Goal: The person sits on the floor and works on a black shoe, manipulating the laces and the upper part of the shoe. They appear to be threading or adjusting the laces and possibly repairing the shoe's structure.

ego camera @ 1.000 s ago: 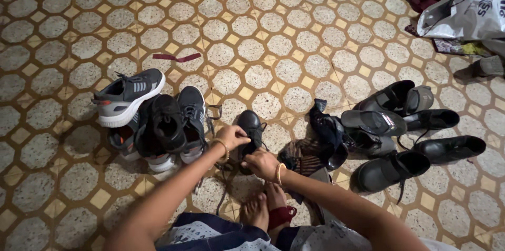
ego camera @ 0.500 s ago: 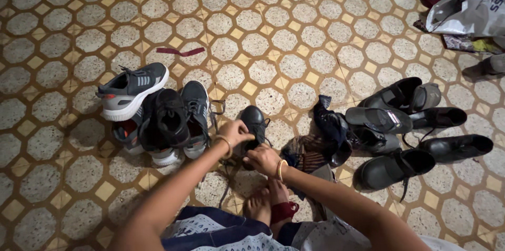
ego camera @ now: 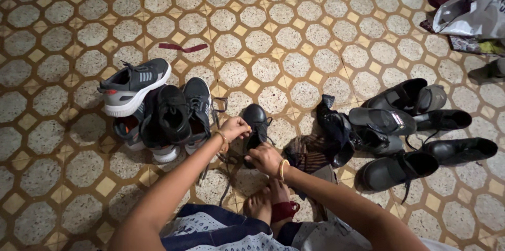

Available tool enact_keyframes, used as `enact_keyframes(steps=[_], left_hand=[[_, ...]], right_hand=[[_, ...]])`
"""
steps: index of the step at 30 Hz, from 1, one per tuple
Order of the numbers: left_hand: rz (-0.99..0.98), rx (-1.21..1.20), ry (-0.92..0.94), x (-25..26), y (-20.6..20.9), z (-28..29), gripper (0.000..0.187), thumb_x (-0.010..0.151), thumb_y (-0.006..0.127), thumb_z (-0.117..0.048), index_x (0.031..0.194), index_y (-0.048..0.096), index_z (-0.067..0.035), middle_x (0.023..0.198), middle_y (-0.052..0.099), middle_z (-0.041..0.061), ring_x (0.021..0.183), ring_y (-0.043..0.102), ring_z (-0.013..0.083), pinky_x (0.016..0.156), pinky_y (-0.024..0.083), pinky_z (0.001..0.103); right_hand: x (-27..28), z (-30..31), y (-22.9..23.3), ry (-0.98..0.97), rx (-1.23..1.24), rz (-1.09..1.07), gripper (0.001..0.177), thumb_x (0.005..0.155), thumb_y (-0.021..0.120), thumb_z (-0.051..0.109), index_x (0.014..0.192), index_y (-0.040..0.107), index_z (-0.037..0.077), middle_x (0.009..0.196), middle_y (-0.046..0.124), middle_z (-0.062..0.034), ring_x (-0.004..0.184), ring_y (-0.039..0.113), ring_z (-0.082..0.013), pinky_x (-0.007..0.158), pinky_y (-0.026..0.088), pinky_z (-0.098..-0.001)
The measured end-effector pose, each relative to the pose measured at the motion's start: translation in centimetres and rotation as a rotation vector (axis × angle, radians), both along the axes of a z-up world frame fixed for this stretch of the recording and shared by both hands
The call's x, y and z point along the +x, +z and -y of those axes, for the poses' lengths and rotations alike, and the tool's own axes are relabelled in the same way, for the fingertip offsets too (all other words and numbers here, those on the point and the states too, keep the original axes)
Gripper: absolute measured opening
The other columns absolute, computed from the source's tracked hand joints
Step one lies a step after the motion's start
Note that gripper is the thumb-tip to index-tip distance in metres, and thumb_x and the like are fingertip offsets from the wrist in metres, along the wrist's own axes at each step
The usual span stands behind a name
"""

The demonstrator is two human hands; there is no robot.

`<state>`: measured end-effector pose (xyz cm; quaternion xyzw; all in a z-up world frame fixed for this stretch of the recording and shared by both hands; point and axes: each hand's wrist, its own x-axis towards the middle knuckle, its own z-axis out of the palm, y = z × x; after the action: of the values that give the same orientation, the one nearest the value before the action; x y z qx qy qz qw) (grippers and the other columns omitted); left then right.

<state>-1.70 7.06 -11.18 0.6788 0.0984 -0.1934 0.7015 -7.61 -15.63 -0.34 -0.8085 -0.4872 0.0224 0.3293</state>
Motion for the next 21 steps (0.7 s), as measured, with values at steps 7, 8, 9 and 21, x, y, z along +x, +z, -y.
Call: enact_keyframes(steps=[7,8,9,21], left_hand=[[0.322,0.780,-0.026,-1.8,8.8,1.0,0.011,0.090,0.077,-0.026,0.094,0.076,-0.016,0.088,0.077,0.001,0.074,0.071,0.0143,0.066,0.057,0.033],[0.308,0.814,-0.076,-2.2,10.5,1.8,0.011,0.090,0.076,-0.027,0.095,0.077,-0.017,0.091,0.076,0.002,0.077,0.070,0.0164,0.070,0.057,0.034],[0.293,0.847,-0.126,-2.5,12.0,2.7,0.012,0.090,0.075,-0.028,0.096,0.078,-0.018,0.094,0.074,0.003,0.079,0.070,0.0185,0.074,0.058,0.035],[0.509,0.817,-0.356,-1.0,13.6,8.9,0.022,0.084,0.078,-0.032,0.094,0.078,-0.013,0.104,0.074,0.006,0.101,0.067,0.0221,0.089,0.054,0.043]], right_hand=[[0.0,-0.1,0.0,0.014,-0.017,-0.009,0.025,0.098,0.068,0.025,0.081,0.062,0.008,0.067,0.060,-0.0103,0.068,0.060,-0.0312,0.078,0.048,-0.0442],[0.0,-0.1,-0.1,0.011,-0.026,-0.003,0.024,0.098,0.068,0.025,0.082,0.063,0.008,0.068,0.061,-0.0104,0.068,0.060,-0.0313,0.078,0.048,-0.0441],[0.0,-0.1,-0.3,0.007,-0.035,0.004,0.023,0.097,0.069,0.025,0.083,0.064,0.008,0.068,0.062,-0.0105,0.068,0.061,-0.0314,0.078,0.048,-0.0440],[0.0,0.1,-4.0,0.004,0.061,-0.075,0.018,0.092,0.069,0.022,0.099,0.075,0.007,0.095,0.075,-0.0163,0.089,0.070,-0.0354,0.084,0.054,-0.0461]])
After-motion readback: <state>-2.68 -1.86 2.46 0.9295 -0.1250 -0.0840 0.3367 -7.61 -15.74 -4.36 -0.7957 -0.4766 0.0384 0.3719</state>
